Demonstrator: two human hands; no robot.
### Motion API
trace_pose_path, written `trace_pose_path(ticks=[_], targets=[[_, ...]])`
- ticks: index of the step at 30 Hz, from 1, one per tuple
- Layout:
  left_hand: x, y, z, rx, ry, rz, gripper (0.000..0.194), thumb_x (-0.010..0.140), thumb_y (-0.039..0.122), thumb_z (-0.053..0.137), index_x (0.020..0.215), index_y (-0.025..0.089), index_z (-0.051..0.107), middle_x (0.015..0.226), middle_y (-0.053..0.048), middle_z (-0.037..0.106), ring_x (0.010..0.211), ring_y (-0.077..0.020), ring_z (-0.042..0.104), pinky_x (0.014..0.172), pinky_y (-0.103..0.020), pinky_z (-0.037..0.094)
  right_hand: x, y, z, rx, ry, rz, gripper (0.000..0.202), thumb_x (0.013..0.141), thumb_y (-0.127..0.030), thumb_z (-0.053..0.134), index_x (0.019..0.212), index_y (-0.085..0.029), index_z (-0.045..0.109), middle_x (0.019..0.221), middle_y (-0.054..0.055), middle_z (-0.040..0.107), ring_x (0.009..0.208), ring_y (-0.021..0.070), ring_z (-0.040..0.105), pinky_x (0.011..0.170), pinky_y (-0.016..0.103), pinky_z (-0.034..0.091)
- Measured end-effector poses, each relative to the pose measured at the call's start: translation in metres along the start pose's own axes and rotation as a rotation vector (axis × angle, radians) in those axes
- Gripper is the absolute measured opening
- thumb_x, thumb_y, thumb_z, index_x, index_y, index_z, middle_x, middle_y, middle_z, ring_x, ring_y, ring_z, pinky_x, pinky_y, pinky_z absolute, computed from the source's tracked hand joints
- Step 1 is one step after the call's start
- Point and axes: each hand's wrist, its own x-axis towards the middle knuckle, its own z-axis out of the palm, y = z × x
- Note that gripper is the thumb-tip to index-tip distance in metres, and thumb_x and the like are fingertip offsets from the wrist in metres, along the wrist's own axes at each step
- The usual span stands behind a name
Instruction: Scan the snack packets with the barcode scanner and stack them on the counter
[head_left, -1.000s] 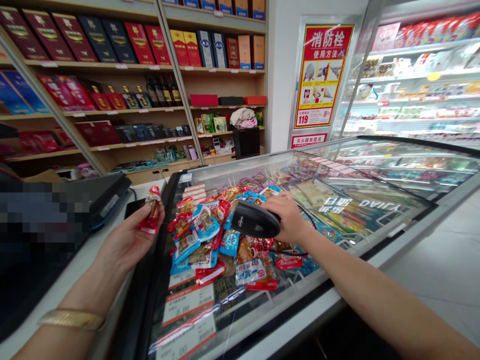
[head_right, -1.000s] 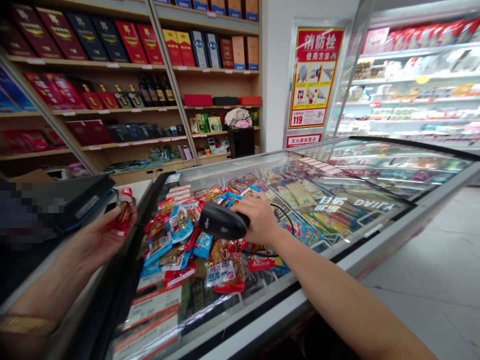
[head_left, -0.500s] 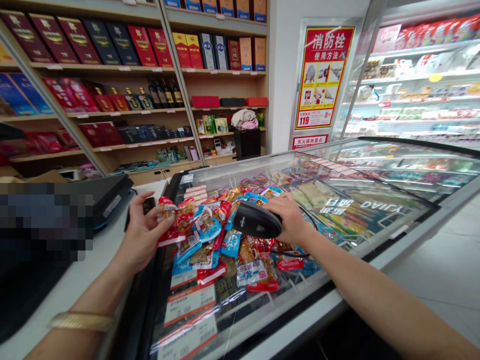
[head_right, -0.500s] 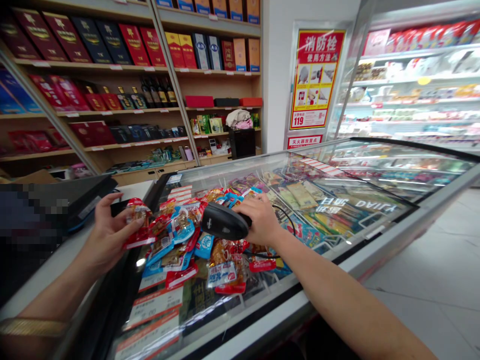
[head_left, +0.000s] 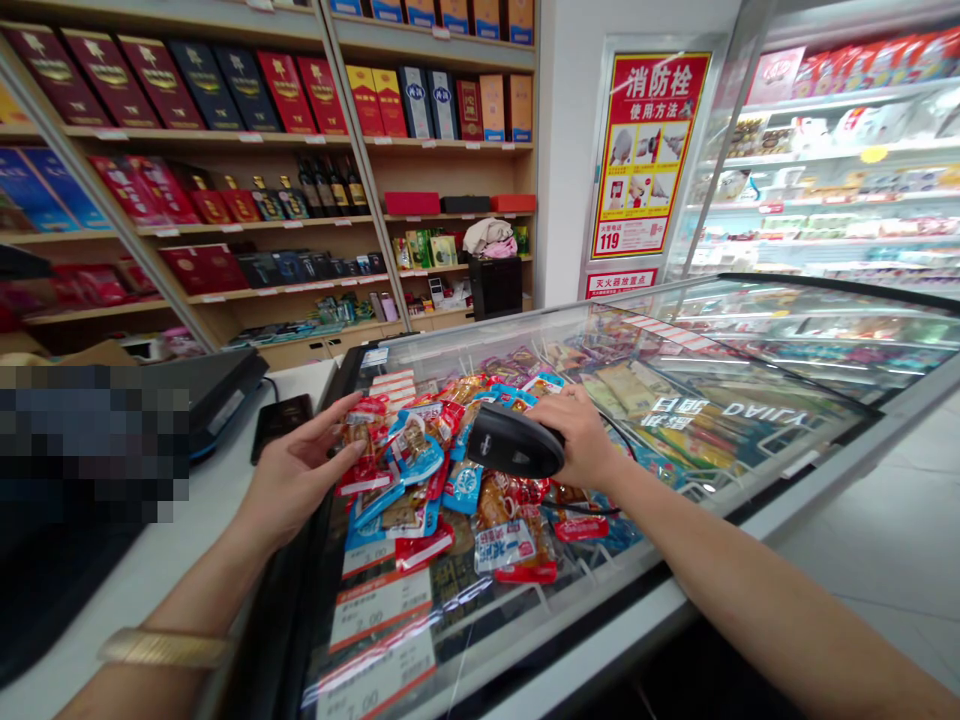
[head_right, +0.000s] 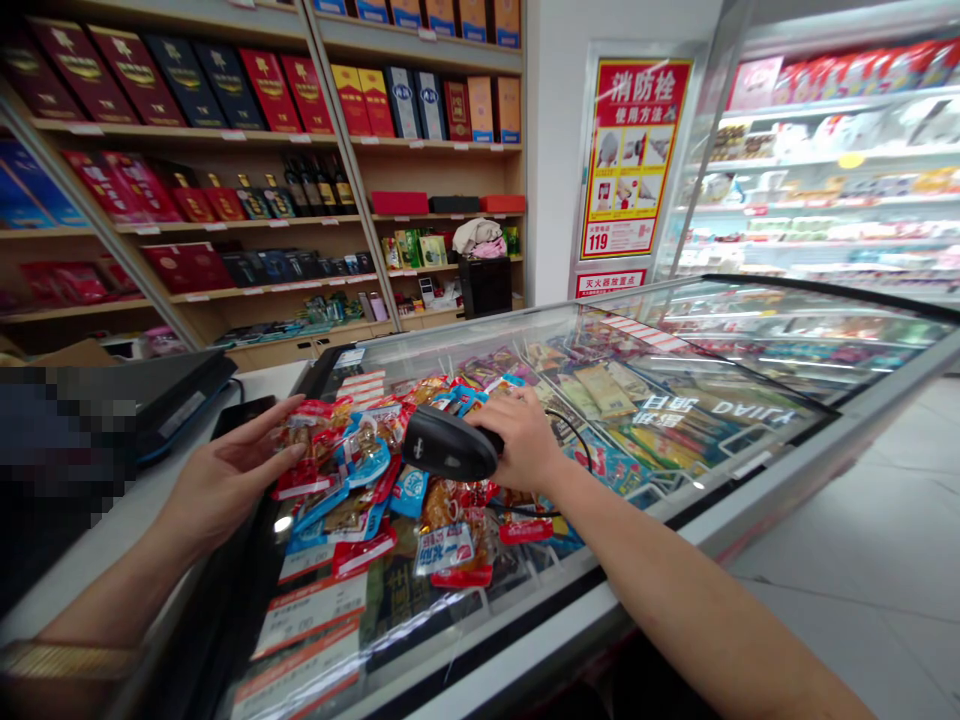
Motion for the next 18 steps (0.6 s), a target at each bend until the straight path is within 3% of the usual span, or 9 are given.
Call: trace_pose_path(ticks=[3,9,12,18], targets=[[-0.002,-0.006,0.003,0.160,0.044,0.150,0.074,0.052,0.044,0.091,0.122,0.025,0.074,0.131,-0.008,0.069,0.124,-0.0295,0.063,0.091,-0.031,0.060,0.001,-0.002,0.000,-0.008,0.003,-0.014,0.019,0.081,-0.035,0.062,0.094,-0.022,0.066,0.082,0.003,0.072,0.076,0.0193,0.062,0.080,0.037,0.027],[-0.008,-0.016,0.006,0.496,-0.042,0.463,0.063,0.079,0.048,0.072,0.135,0.022,0.065,0.132,-0.010,0.068,0.119,-0.0288,0.065,0.088,-0.037,0.063,0.003,-0.011,-0.001,-0.031,0.012,-0.060,0.017,0.082,-0.032,0.061,0.095,-0.021,0.066,0.086,0.002,0.074,0.079,0.0179,0.064,0.083,0.037,0.026],[-0.009,-0.012,0.005,0.550,-0.139,0.464,0.066,0.079,0.051,0.069,0.139,0.023,0.062,0.133,-0.010,0.067,0.115,-0.0284,0.066,0.086,-0.035,0.062,0.005,-0.015,-0.002,-0.070,0.035,-0.097,0.014,0.083,-0.026,0.059,0.094,-0.021,0.066,0.086,0.002,0.074,0.079,0.0169,0.063,0.084,0.037,0.026],[-0.009,-0.003,0.003,0.439,-0.376,0.292,0.069,0.073,0.048,0.075,0.136,0.024,0.066,0.118,-0.009,0.073,0.098,-0.0255,0.071,0.077,-0.031,0.062,0.006,-0.017,-0.002,-0.131,-0.026,-0.159,0.013,0.081,-0.025,0.061,0.093,-0.022,0.067,0.083,0.001,0.072,0.076,0.0164,0.059,0.085,0.038,0.026]])
